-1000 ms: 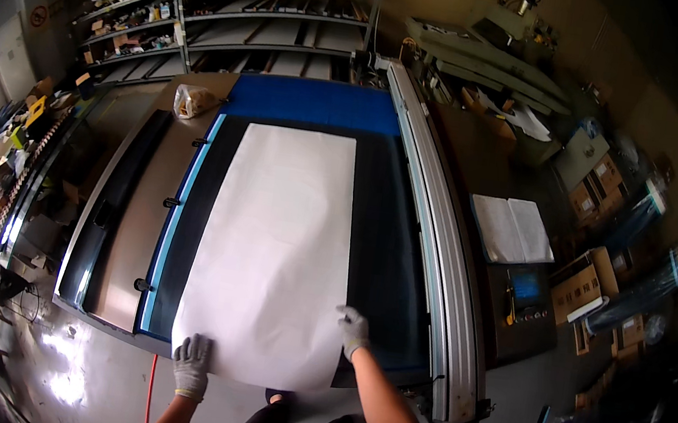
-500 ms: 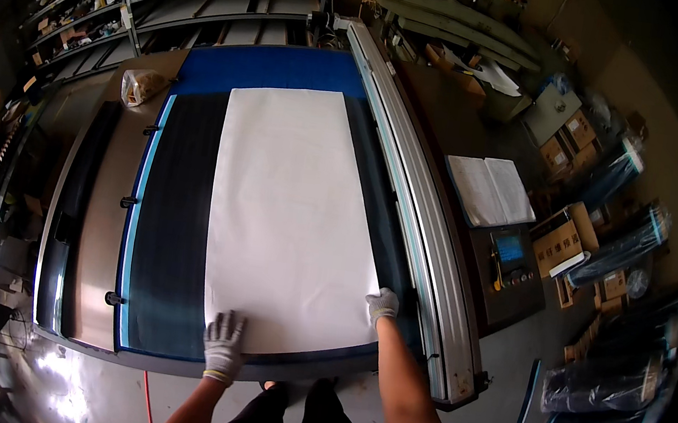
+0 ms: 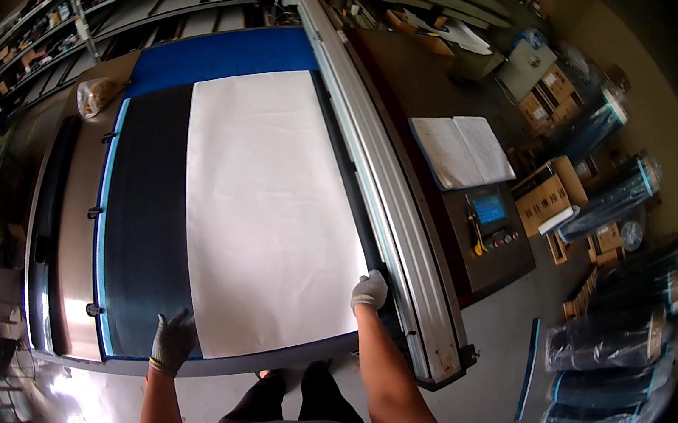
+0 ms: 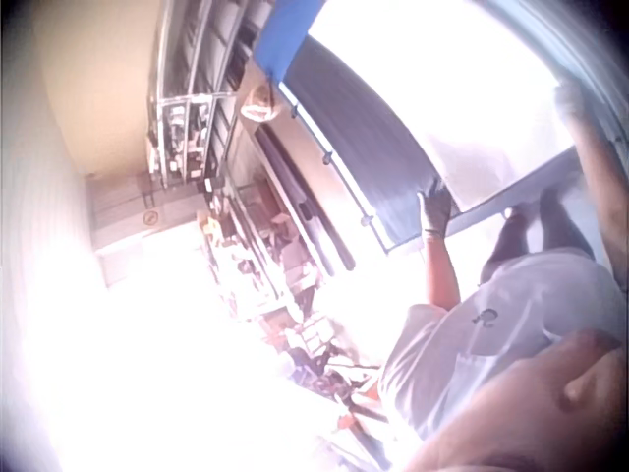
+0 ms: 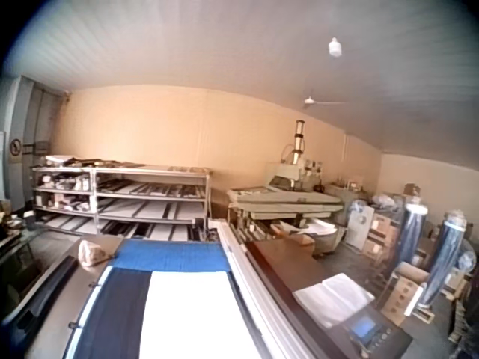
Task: The person operates a large industrial cutting machine, placing a white sheet of material onto the conveyor belt. They align the material and guide it through the machine to cut it into strips. Finally, the person removes the cut strips from the machine.
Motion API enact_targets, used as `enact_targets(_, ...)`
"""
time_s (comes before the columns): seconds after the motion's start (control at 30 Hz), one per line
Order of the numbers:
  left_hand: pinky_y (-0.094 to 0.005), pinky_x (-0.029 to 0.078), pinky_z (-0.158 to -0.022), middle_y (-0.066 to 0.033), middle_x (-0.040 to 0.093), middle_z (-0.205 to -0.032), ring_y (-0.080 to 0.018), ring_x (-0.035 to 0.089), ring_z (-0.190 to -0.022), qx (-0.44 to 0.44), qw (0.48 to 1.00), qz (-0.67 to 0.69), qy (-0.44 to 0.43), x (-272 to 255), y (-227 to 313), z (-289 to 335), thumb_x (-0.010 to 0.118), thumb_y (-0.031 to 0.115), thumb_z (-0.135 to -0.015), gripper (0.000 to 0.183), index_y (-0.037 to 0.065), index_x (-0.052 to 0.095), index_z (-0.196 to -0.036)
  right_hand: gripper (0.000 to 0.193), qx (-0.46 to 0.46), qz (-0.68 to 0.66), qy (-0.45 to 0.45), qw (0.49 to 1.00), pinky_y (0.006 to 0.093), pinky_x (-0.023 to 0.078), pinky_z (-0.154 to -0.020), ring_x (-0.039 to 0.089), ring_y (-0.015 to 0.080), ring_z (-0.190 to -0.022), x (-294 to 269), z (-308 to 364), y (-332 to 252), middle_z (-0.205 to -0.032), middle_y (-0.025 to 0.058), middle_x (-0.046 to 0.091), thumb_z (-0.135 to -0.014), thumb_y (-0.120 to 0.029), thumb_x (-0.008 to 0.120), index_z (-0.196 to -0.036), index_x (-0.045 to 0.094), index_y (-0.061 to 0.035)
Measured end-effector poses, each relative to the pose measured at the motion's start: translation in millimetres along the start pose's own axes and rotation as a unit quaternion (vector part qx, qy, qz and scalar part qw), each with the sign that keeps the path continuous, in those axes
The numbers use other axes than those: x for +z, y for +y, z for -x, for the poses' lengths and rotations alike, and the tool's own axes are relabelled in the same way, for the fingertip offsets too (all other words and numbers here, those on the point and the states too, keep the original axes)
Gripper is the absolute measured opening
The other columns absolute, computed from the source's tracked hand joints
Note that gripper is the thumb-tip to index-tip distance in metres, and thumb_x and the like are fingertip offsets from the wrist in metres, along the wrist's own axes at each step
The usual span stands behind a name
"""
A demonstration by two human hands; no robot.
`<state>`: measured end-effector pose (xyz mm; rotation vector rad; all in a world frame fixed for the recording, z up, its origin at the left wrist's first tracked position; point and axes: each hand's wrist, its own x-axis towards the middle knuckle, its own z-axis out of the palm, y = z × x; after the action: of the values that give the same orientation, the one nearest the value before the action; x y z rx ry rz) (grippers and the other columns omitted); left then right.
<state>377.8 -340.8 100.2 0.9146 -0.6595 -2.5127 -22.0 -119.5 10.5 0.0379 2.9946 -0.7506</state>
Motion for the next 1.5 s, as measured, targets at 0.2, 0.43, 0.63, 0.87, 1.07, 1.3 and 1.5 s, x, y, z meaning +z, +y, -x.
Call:
enact_targets(0.2, -0.0293, 0.051, -0.089, -0.0097, 0.065, -0.117, -0.0177, 0.063, -0.102, 0.130, 0.871, -0.468, 0.077, 4.3, -43.5, -59.2, 0.057, -0.004, -0.081, 0.054, -0.001, 0.050, -0.134, 0.071, -0.178, 0.118, 0.027, 0.977, 0.0476, 0.038, -0.102, 0.041, 0.0352, -0.130, -61.4, 61.0, -15.5, -0.139, 0.0221, 0.043, -0.078, -0.031, 0.072, -0.134, 0.043, 0.0026)
enact_targets(0.43, -0.0287, 0.042, -0.100, -0.0159, 0.057, -0.134, -0.0196, 0.056, -0.118, 0.209, 0.819, -0.523, 0.114, -7.8, -85.6, -65.3, 0.053, -0.009, -0.079, 0.065, -0.004, 0.040, -0.143, 0.039, -0.345, -0.234, -0.042, 0.908, 0.0430, 0.046, -0.096, 0.058, 0.0361, -0.110, -227.7, 32.8, 15.6, -0.116, 0.0197, 0.059, -0.081, -0.008, 0.070, -0.118, 0.056, -0.0034)
enact_targets(0.63, -0.0270, 0.037, -0.104, -0.0134, 0.054, -0.137, -0.0172, 0.051, -0.122, 0.213, 0.818, -0.517, 0.132, 42.4, -110.2, -97.2, 0.045, -0.013, -0.079, 0.061, -0.005, 0.043, -0.140, 0.023, -0.270, -0.237, -0.031, 0.933, 0.0398, 0.050, -0.086, 0.063, 0.0317, -0.097, -292.8, -125.3, 120.7, -0.102, 0.0159, 0.064, -0.086, -0.009, 0.066, -0.109, 0.062, -0.0030)
enact_targets(0.87, -0.0270, 0.039, -0.102, -0.0149, 0.055, -0.137, -0.0206, 0.056, -0.119, 0.226, 0.753, -0.599, 0.155, 63.9, -133.9, -96.4, 0.043, -0.011, -0.084, 0.056, -0.007, 0.043, -0.139, 0.016, -0.304, 0.045, 0.058, 0.950, 0.0453, 0.047, -0.078, 0.060, 0.0323, -0.089, -198.9, -252.1, 246.0, -0.091, 0.0117, 0.061, -0.083, -0.019, 0.065, -0.096, 0.061, -0.0103)
enact_targets(1.07, -0.0267, 0.039, -0.102, -0.0127, 0.058, -0.133, -0.0205, 0.055, -0.120, 0.197, 0.767, -0.584, 0.179, 83.0, -149.4, -86.7, 0.037, -0.017, -0.078, 0.066, -0.001, 0.043, -0.142, 0.018, -0.308, 0.089, 0.095, 0.942, 0.0453, 0.046, -0.074, 0.059, 0.0320, -0.082, -160.7, -270.5, 278.7, -0.085, 0.0123, 0.060, -0.086, -0.027, 0.061, -0.085, 0.059, -0.0090)
enact_targets(1.3, -0.0247, 0.040, -0.099, -0.0097, 0.056, -0.134, -0.0183, 0.055, -0.119, 0.200, 0.790, -0.543, 0.202, 113.2, -172.4, -96.7, 0.035, -0.017, -0.080, 0.066, 0.002, 0.044, -0.142, 0.017, -0.278, 0.056, 0.146, 0.948, 0.0477, 0.045, -0.069, 0.058, 0.0350, -0.075, -152.6, -271.6, 274.6, -0.079, 0.0146, 0.058, -0.085, -0.023, 0.062, -0.082, 0.058, -0.0072)
enact_targets(1.5, -0.0262, 0.042, -0.099, -0.0118, 0.057, -0.132, -0.0184, 0.057, -0.115, 0.206, 0.779, -0.548, 0.225, 97.8, -166.2, -105.4, 0.039, -0.015, -0.082, 0.063, -0.001, 0.042, -0.143, 0.016, -0.291, 0.031, 0.163, 0.942, 0.0480, 0.044, -0.069, 0.057, 0.0351, -0.075, -153.5, -273.1, 276.0, -0.078, 0.0145, 0.058, -0.084, -0.022, 0.062, -0.080, 0.057, -0.0071)
